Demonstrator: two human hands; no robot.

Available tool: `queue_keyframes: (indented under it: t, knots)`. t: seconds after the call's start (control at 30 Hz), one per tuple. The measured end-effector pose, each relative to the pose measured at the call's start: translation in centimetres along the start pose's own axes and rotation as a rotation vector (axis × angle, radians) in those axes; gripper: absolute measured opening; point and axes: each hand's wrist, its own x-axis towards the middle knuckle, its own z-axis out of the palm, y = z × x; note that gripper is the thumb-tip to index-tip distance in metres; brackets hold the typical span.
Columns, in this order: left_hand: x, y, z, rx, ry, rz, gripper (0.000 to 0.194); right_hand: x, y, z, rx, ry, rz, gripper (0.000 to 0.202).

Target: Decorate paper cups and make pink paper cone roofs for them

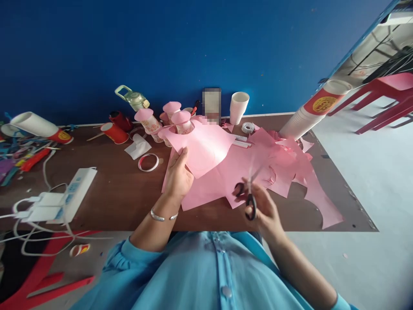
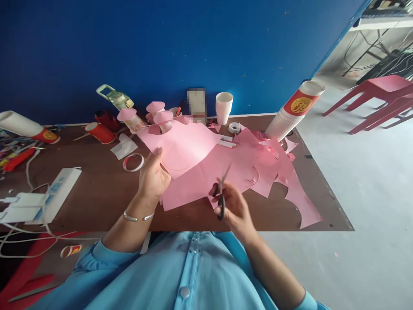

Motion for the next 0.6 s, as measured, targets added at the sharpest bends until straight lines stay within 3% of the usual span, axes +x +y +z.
queue_keyframes:
  t: [0.03, 0.1, 0.2, 0.37, 0.6]
  knots:
    - [0.0, 0.6, 0.4, -0.116, 0.05, -0.047, 0.052, -0.7, 0.6, 1.1, 0.059, -0.046, 0.042, 0.068]
    - [0.0, 2.0, 1.2, -0.773, 0.246, -0.281, 0.033, -1.7, 1.6, 3.0, 0.128, -0.09, 0.152, 0.066]
    - [-0.6, 4.0, 2.2, -1.258, 0.286, -0.456, 0.017, -2.3, 2.4, 4.7, 0.193, -0.094, 0.262, 0.061]
    - [-2.2, 5.1, 2.9, -1.383, 0.207, -0.572, 0.019, -1.5, 2.1, 6.0, 0.208, -0.134, 0.293, 0.06]
    - [-4.2, 4.5, 3.2, -1.377, 0.284, -0.632, 0.018, -0.9, 1.8, 6.7, 0.191, -0.108, 0.26, 0.053]
